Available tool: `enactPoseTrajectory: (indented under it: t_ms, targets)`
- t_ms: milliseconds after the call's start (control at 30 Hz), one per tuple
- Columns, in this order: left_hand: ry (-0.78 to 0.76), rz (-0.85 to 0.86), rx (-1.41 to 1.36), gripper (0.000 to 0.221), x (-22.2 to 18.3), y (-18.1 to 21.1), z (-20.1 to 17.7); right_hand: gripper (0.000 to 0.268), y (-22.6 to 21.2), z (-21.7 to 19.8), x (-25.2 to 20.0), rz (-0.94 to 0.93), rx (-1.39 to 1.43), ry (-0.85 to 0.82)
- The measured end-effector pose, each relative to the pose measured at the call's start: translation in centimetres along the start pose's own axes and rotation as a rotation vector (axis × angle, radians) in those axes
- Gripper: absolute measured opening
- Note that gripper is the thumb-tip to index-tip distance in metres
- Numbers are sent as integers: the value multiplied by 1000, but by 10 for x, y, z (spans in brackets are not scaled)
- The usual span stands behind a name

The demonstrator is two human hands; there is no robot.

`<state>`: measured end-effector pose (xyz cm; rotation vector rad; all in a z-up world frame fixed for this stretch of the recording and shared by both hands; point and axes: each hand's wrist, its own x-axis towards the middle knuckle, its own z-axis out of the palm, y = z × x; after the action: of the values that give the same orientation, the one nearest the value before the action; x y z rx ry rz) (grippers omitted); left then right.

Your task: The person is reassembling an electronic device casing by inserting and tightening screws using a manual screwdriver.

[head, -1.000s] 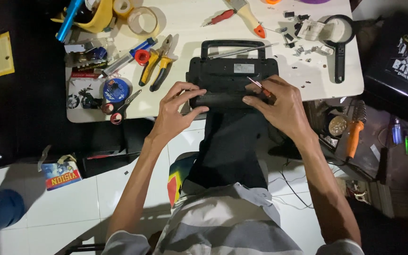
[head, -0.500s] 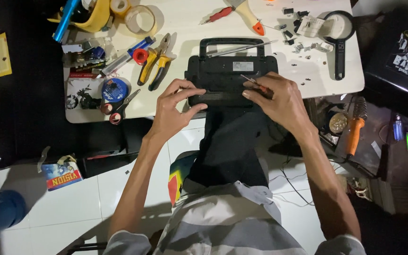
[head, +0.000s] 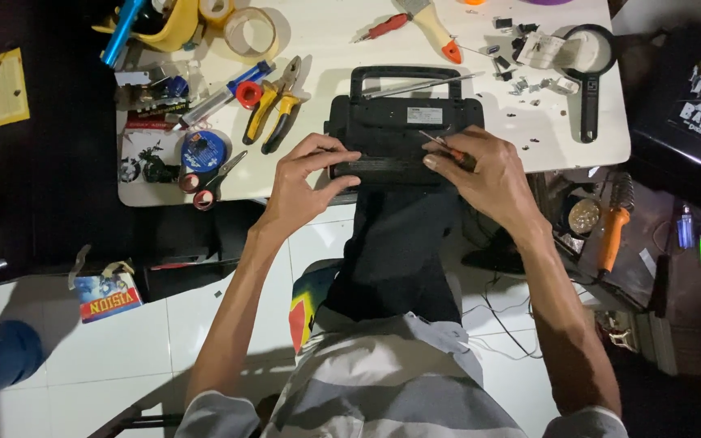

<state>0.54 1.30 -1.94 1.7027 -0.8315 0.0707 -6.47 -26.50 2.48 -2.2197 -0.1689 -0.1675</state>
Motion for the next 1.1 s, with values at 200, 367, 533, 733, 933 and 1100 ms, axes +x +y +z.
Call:
enactPoseTrajectory:
  t_ms: [200,367,533,733,933,1100]
  targets:
    - [-14,6,-4,31,3,2,-3,20,-4,-2,-1,-2,-25,-13]
    - [-35,-55,-118,28,3,-6,-10,22,-8,-3,0,-28,-9,-48]
    - [-56,-137,-97,25,3,-8,-20,24,-7,0,-1,-16,-45,-34]
    - [-42,-215,-181,12,0,-17,-17,37,-19,-5,-7,-16,-145,-53]
    - [-52,-228,-180,11,0,-13,-17,42,-12,-1,-14,-52,-194,-9]
    - [-63,-226,-213,13,-1,-19,-17,43,-6,0,-13,-71,-154,1]
